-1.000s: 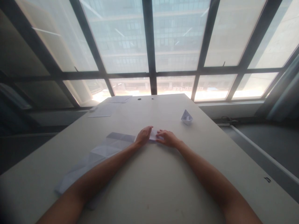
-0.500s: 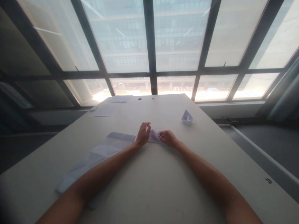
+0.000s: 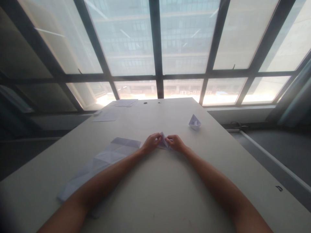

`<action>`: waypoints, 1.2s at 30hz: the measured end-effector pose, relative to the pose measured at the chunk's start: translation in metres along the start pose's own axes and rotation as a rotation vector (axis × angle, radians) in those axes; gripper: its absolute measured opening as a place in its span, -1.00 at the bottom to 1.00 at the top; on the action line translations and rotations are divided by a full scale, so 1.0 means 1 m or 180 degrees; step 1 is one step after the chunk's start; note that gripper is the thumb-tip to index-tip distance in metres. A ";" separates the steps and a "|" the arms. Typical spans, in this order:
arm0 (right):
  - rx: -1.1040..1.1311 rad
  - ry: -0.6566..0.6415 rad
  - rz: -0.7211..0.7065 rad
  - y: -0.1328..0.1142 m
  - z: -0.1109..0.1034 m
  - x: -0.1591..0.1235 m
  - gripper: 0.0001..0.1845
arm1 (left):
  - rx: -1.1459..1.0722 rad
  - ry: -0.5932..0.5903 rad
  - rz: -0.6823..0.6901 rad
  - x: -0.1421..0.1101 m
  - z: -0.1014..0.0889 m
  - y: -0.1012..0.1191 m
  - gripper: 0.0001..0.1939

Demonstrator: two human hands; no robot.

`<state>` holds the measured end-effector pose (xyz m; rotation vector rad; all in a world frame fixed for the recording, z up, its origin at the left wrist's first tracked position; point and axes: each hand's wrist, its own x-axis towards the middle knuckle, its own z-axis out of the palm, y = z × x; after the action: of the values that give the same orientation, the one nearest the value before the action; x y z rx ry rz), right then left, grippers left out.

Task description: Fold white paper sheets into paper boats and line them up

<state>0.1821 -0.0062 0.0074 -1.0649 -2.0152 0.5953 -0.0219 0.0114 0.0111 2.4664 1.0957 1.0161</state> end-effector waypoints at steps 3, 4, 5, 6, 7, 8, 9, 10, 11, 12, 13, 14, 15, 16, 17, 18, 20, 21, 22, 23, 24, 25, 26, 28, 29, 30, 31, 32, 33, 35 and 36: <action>-0.0110 -0.0040 0.0016 0.001 0.000 -0.001 -0.67 | -0.0086 -0.0182 -0.0043 0.000 0.000 0.001 -0.84; -0.0119 -0.0041 0.0033 0.001 0.001 -0.001 -0.71 | -0.0085 -0.0242 -0.0061 0.000 0.000 0.001 -0.84; -0.0112 -0.0030 0.0065 0.002 0.001 -0.001 -0.74 | -0.0063 -0.0293 -0.0068 -0.001 0.000 0.001 -0.84; -0.0088 -0.0001 0.0113 0.003 0.003 0.000 -0.75 | -0.0024 -0.0331 -0.0060 -0.001 0.000 0.001 -0.84; -0.0049 0.0039 0.0168 0.003 0.003 0.001 -0.75 | 0.0023 -0.0356 -0.0041 -0.001 0.000 0.000 -0.84; 0.0003 0.0092 0.0222 0.004 0.004 0.002 -0.74 | 0.0071 -0.0374 -0.0016 -0.001 0.000 0.000 -0.84; 0.0071 0.0155 0.0271 0.004 0.004 0.003 -0.73 | 0.0118 -0.0386 0.0009 -0.001 0.000 0.000 -0.85; 0.0158 0.0226 0.0319 0.004 0.003 0.005 -0.71 | 0.0165 -0.0396 0.0040 -0.001 0.000 0.000 -0.85; 0.0268 0.0300 0.0370 0.004 0.002 0.006 -0.69 | 0.0215 -0.0406 0.0079 -0.001 0.000 0.000 -0.85; 0.0393 0.0383 0.0431 0.005 0.000 0.008 -0.68 | 0.0269 -0.0418 0.0125 -0.001 0.000 0.000 -0.84; 0.0527 0.0471 0.0508 0.005 -0.003 0.008 -0.69 | 0.0331 -0.0429 0.0168 -0.001 0.001 0.001 -0.84; 0.0665 0.0569 0.0609 0.006 -0.006 0.009 -0.70 | 0.0404 -0.0446 0.0206 -0.001 0.001 0.001 -0.84; 0.0808 0.0674 0.0733 0.008 -0.009 0.009 -0.72 | 0.0484 -0.0461 0.0233 -0.001 0.001 0.002 -0.83; 0.0957 0.0759 0.0872 0.009 -0.012 0.010 -0.73 | 0.0570 -0.0473 0.0245 -0.001 0.000 0.002 -0.83; 0.1122 0.0848 0.1038 0.012 -0.015 0.010 -0.74 | 0.0657 -0.0481 0.0244 -0.001 0.000 0.003 -0.82; 0.1314 0.0904 0.1229 0.014 -0.017 0.010 -0.75 | 0.0740 -0.0486 0.0237 -0.001 0.000 0.004 -0.82; 0.1749 0.0962 0.1665 0.019 -0.021 0.010 -0.78 | 0.0879 -0.0483 0.0197 -0.001 -0.001 0.006 -0.80; 0.1983 0.0971 0.1865 0.021 -0.023 0.011 -0.80 | 0.0929 -0.0477 0.0156 -0.001 -0.001 0.007 -0.79; 0.2192 0.0978 0.2023 0.023 -0.025 0.011 -0.82 | 0.0969 -0.0471 0.0103 -0.001 -0.002 0.008 -0.79; 0.2366 0.0981 0.2130 0.024 -0.026 0.012 -0.84 | 0.1004 -0.0462 0.0036 -0.001 -0.002 0.009 -0.79; 0.2506 0.0974 0.2185 0.025 -0.028 0.013 -0.86 | 0.1039 -0.0453 -0.0040 -0.001 -0.003 0.010 -0.80; 0.2605 0.0969 0.2205 0.026 -0.030 0.013 -0.86 | 0.1072 -0.0447 -0.0121 -0.001 -0.003 0.010 -0.81; 0.2674 0.0958 0.2203 0.027 -0.033 0.014 -0.86 | 0.1106 -0.0443 -0.0201 -0.001 -0.003 0.010 -0.82; 0.2776 0.0911 0.2202 0.028 -0.037 0.014 -0.85 | 0.1160 -0.0432 -0.0360 -0.002 -0.003 0.010 -0.82; 0.2785 0.0878 0.2209 0.028 -0.039 0.014 -0.84 | 0.1175 -0.0417 -0.0434 -0.002 -0.003 0.009 -0.82; 0.2743 0.0840 0.2217 0.029 -0.040 0.015 -0.83 | 0.1182 -0.0398 -0.0498 -0.002 -0.003 0.008 -0.81; 0.2660 0.0796 0.2225 0.029 -0.041 0.015 -0.82 | 0.1186 -0.0376 -0.0555 -0.002 -0.003 0.006 -0.81; 0.2548 0.0753 0.2226 0.030 -0.041 0.015 -0.82 | 0.1189 -0.0354 -0.0601 -0.003 -0.002 0.005 -0.81; 0.2421 0.0722 0.2213 0.030 -0.041 0.016 -0.81 | 0.1188 -0.0335 -0.0636 -0.003 -0.002 0.003 -0.81; 0.2178 0.0691 0.2118 0.032 -0.040 0.016 -0.80 | 0.1171 -0.0319 -0.0679 -0.004 -0.001 0.000 -0.80; 0.2038 0.0693 0.2004 0.033 -0.038 0.017 -0.80 | 0.1153 -0.0327 -0.0695 -0.005 0.000 -0.002 -0.78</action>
<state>0.2230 0.0278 0.0142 -1.2669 -1.1404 1.2798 -0.0251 0.0092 0.0080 2.5533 1.5907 0.6670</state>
